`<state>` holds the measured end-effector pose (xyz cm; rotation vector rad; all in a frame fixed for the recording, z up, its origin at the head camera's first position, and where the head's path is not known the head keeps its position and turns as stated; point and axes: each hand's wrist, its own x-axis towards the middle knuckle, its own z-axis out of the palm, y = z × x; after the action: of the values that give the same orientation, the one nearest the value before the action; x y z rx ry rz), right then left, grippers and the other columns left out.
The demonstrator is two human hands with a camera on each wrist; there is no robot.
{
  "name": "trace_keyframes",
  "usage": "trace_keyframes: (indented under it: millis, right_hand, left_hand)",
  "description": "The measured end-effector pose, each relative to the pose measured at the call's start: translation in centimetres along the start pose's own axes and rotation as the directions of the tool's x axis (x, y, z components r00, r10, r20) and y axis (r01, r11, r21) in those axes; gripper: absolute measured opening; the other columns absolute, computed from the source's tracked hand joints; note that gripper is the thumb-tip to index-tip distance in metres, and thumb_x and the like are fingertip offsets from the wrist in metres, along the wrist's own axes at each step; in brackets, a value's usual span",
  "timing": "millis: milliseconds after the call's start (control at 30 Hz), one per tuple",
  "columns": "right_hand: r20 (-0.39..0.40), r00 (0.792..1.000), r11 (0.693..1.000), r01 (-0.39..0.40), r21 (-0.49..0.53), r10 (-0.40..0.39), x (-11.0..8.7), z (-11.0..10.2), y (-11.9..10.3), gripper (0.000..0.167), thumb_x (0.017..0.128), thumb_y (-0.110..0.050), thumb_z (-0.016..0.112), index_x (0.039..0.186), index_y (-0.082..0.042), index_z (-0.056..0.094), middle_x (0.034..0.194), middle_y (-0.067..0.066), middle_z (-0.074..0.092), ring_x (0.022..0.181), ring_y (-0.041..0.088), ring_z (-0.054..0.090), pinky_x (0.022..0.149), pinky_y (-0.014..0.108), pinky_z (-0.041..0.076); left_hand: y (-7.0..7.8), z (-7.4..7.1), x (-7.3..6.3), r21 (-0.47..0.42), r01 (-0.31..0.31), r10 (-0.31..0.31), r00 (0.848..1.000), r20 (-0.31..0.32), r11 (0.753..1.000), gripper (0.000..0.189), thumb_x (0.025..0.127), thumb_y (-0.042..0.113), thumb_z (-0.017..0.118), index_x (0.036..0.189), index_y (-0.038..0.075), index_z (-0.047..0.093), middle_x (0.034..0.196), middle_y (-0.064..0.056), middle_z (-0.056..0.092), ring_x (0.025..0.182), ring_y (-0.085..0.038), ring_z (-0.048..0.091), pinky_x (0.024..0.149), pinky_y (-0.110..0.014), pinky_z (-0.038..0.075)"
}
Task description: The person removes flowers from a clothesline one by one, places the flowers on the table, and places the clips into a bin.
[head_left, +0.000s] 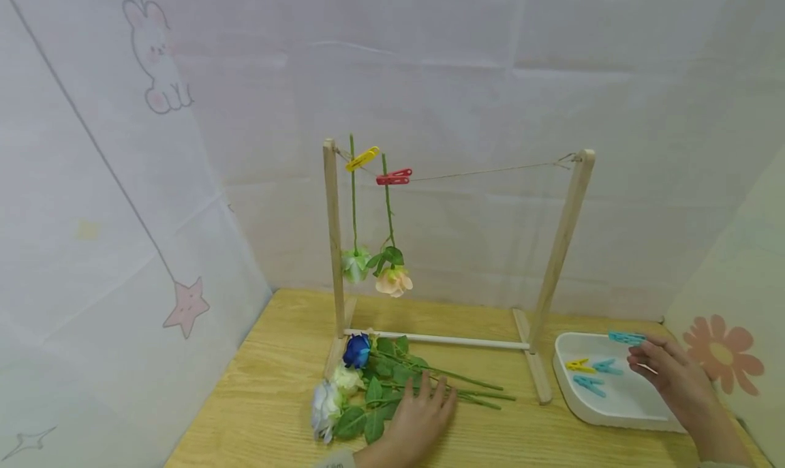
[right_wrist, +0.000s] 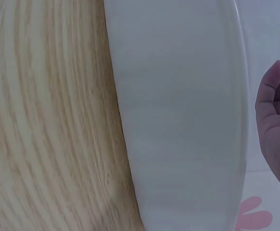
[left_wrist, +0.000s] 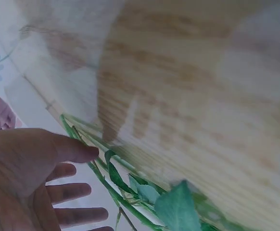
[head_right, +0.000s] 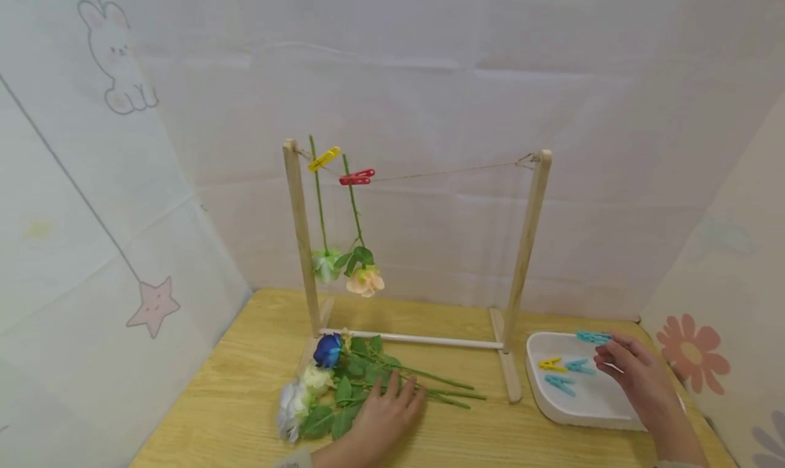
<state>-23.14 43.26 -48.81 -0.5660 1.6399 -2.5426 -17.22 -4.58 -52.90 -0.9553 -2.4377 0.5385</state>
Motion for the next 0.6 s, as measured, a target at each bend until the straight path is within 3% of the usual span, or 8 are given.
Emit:
trace_keyframes:
  millis: [100, 200, 300, 400, 500, 600]
  right_hand:
    - [-0.036, 0.998, 0.992, -0.051, -0.118, 0.047, -0.4, -0.7, -0.2, 0.037, 0.109, 0.003, 0.033, 0.121, -0.009, 0.066, 0.108, 0.003, 0.072, 0.099, 0.017, 0.072, 0.087, 0.027, 0.059]
    - [-0.124, 0.987, 0.949, -0.138, -0.283, 0.106, -0.8, -1.6, -0.3, 0.031, 0.108, -0.002, 0.041, 0.118, -0.016, 0.066, 0.106, -0.004, 0.072, 0.096, 0.013, 0.072, 0.084, 0.024, 0.059]
    - [-0.217, 0.964, 0.854, -0.242, -0.461, 0.156, -1.1, -2.4, -0.3, 0.021, 0.108, -0.009, 0.049, 0.115, -0.022, 0.063, 0.102, -0.01, 0.073, 0.092, 0.009, 0.072, 0.08, 0.022, 0.059]
    - [-0.284, 0.941, 0.723, -0.326, -0.609, 0.186, -1.2, -3.1, -0.3, 0.015, 0.106, -0.014, 0.054, 0.12, -0.013, 0.059, 0.099, -0.012, 0.073, 0.089, 0.007, 0.071, 0.078, 0.022, 0.059]
    - [-0.301, 0.924, 0.612, -0.381, -0.693, 0.234, -1.0, -3.6, -0.4, 0.036, 0.106, -0.019, 0.056, 0.129, 0.008, 0.052, 0.1, -0.007, 0.073, 0.09, 0.007, 0.071, 0.079, 0.024, 0.06]
    - [-0.275, 0.918, 0.564, -0.394, -0.726, 0.287, -0.9, -4.1, -0.4, 0.052, 0.106, -0.018, 0.056, 0.135, 0.021, 0.039, 0.103, 0.001, 0.072, 0.091, 0.007, 0.071, 0.081, 0.027, 0.06]
  left_hand:
    - [0.0, -0.2, 0.1, 0.012, 0.002, -0.002, 1.0, 0.018, 1.0, 0.048, 0.096, 0.039, 0.069, 0.142, 0.03, 0.058, 0.137, 0.002, 0.062, 0.12, -0.028, 0.062, 0.086, -0.043, 0.06]
    - [-0.1, -0.4, 0.3, -0.002, 0.014, -0.014, 0.996, 0.087, 1.0, 0.05, 0.097, 0.038, 0.068, 0.145, 0.032, 0.054, 0.141, 0.003, 0.059, 0.125, -0.028, 0.059, 0.092, -0.045, 0.057]
    - [-0.4, -0.6, 0.7, -0.049, 0.029, -0.02, 0.984, 0.179, 0.998, 0.052, 0.098, 0.037, 0.067, 0.147, 0.034, 0.05, 0.145, 0.004, 0.055, 0.13, -0.029, 0.055, 0.097, -0.045, 0.054]
    - [-1.0, -0.9, 1.2, -0.113, 0.046, -0.018, 0.972, 0.234, 0.993, 0.052, 0.098, 0.037, 0.066, 0.147, 0.035, 0.048, 0.149, 0.004, 0.052, 0.134, -0.028, 0.052, 0.1, -0.046, 0.053]
    - [-1.8, -1.3, 1.6, -0.165, 0.071, -0.031, 0.973, 0.23, 0.984, 0.051, 0.098, 0.043, 0.066, 0.146, 0.035, 0.051, 0.149, 0.005, 0.052, 0.134, -0.027, 0.053, 0.102, -0.047, 0.052]
    - [-2.5, -1.8, 2.0, -0.224, 0.091, -0.044, 0.977, 0.209, 0.97, 0.052, 0.096, 0.047, 0.066, 0.144, 0.032, 0.054, 0.148, 0.003, 0.054, 0.132, -0.026, 0.054, 0.101, -0.047, 0.052]
